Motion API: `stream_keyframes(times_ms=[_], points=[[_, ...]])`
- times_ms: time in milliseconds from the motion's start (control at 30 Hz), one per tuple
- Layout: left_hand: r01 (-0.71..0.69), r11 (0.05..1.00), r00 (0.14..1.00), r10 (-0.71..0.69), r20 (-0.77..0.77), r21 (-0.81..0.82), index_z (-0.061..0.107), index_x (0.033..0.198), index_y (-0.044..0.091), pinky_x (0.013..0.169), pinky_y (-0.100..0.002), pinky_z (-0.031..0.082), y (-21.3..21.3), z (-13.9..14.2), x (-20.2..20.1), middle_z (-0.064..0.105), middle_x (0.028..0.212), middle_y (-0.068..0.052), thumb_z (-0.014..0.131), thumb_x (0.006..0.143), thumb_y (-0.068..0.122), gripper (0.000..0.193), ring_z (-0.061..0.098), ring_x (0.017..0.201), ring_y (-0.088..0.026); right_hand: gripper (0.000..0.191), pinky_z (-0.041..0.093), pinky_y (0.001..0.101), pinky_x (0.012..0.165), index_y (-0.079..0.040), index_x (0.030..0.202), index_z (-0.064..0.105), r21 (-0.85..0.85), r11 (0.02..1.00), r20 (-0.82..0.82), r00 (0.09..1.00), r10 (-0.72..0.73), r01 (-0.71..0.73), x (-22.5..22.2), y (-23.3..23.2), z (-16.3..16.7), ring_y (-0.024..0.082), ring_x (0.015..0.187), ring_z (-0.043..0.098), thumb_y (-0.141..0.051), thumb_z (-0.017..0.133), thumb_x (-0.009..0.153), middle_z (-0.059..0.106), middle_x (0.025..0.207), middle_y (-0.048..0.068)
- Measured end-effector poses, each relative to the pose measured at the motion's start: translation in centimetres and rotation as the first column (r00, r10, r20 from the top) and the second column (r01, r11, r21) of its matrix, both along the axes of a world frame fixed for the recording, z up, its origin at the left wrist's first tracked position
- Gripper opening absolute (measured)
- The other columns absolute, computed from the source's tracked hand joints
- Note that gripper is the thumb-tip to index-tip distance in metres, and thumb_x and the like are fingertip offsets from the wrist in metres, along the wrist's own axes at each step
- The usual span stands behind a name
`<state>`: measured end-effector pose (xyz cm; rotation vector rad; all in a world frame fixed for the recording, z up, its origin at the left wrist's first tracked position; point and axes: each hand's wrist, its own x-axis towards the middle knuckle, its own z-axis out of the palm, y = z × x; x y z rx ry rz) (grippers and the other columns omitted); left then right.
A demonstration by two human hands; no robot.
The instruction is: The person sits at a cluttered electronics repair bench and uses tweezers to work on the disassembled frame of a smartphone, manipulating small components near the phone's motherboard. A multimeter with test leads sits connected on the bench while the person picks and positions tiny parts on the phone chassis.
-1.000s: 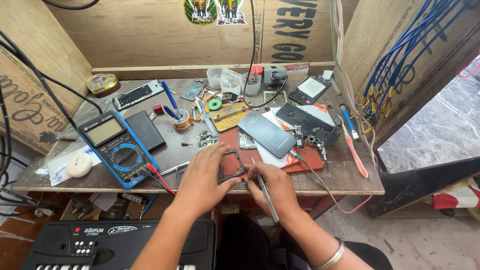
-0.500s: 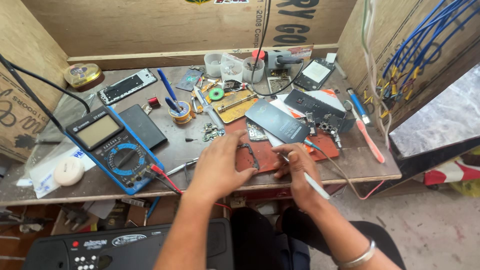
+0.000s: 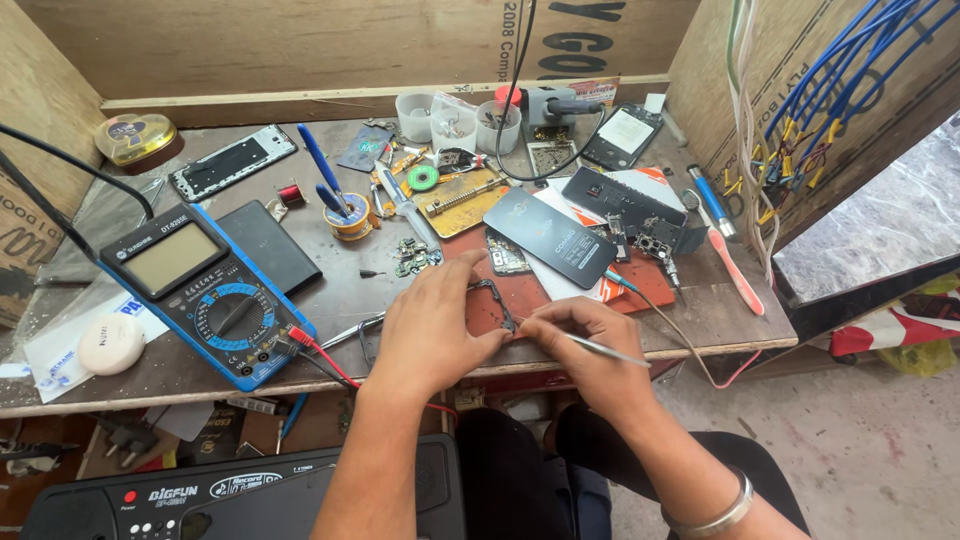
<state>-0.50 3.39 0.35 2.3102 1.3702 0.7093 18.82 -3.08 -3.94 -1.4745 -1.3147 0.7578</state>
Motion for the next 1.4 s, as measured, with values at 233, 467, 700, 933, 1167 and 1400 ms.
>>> stream_keyframes(times_ms=[233, 467, 700, 933, 1167, 1400], points=[[-0.005, 1.000, 1.000, 0.004, 0.025, 0.020, 0.054, 0.137, 0.013, 0.101, -0.045, 0.046, 0.0, -0.2, 0.0, 0.066, 0.124, -0.008, 0.090, 0.062, 0.035, 0.086, 0.057, 0.122, -0.030, 0.021, 0.055, 0.0222, 0.070, -0.004, 0.102, 0.079, -0.011, 1.000, 0.023, 1.000, 0.019, -0.019, 0.4, 0.0, 0.4, 0.005, 0.078, 0.069, -0.014, 0.079, 0.084, 0.081, 0.088, 0.003], [-0.020, 1.000, 0.999, 0.021, 0.026, -0.008, 0.054, 0.137, 0.014, 0.102, -0.044, 0.046, 0.0, -0.2, 0.2, 0.066, 0.125, -0.006, 0.089, 0.064, 0.036, 0.084, 0.057, 0.124, -0.028, 0.017, 0.057, 0.0221, 0.072, -0.003, 0.098, 0.078, 0.012, 1.000, 0.042, 0.999, 0.023, -0.023, -0.4, 0.8, 1.2, 0.004, 0.078, 0.072, -0.016, 0.077, 0.086, 0.082, 0.086, 0.003], [-0.014, 1.000, 0.999, 0.013, 0.045, 0.018, 0.054, 0.137, 0.014, 0.101, -0.046, 0.045, 0.2, -0.8, 0.3, 0.065, 0.126, -0.007, 0.088, 0.065, 0.035, 0.082, 0.057, 0.122, -0.029, 0.016, 0.054, 0.0244, 0.064, -0.003, 0.094, 0.079, 0.080, 0.996, 0.200, 0.979, -0.043, 0.028, -1.6, 1.0, 1.4, 0.006, 0.070, 0.071, -0.015, 0.079, 0.083, 0.080, 0.079, 0.004], [-0.037, 0.999, 0.999, 0.038, 0.039, -0.032, 0.056, 0.135, 0.016, 0.102, -0.044, 0.047, 0.4, -1.0, 0.3, 0.068, 0.120, -0.005, 0.086, 0.065, 0.033, 0.077, 0.059, 0.122, -0.027, 0.012, 0.055, 0.0248, 0.065, 0.000, 0.087, 0.075, 0.233, 0.972, 0.171, 0.985, -0.021, -0.019, -1.8, 2.5, 0.1, 0.008, 0.071, 0.071, -0.012, 0.077, 0.085, 0.078, 0.079, 0.006], [-0.029, 0.999, 0.996, 0.025, 0.086, 0.037, 0.058, 0.131, 0.013, 0.100, -0.045, 0.046, 0.5, -1.2, 0.5, 0.067, 0.121, -0.007, 0.088, 0.063, 0.036, 0.078, 0.058, 0.120, -0.028, 0.012, 0.055, 0.0256, 0.065, -0.001, 0.082, 0.072, 0.186, 0.982, 0.208, 0.975, -0.074, 0.035, -1.0, 1.7, -0.4, 0.009, 0.070, 0.071, -0.012, 0.078, 0.084, 0.078, 0.079, 0.006], [-0.030, 0.999, 0.997, 0.027, 0.075, 0.033, 0.059, 0.130, 0.013, 0.100, -0.044, 0.046, 0.5, -1.2, 0.5, 0.067, 0.120, -0.005, 0.087, 0.061, 0.035, 0.077, 0.058, 0.119, -0.027, 0.013, 0.056, 0.0260, 0.065, -0.001, 0.083, 0.071, 0.245, 0.969, 0.082, 0.996, -0.032, 0.011, -1.4, 1.4, -0.4, 0.011, 0.070, 0.070, -0.011, 0.078, 0.086, 0.078, 0.080, 0.007]])
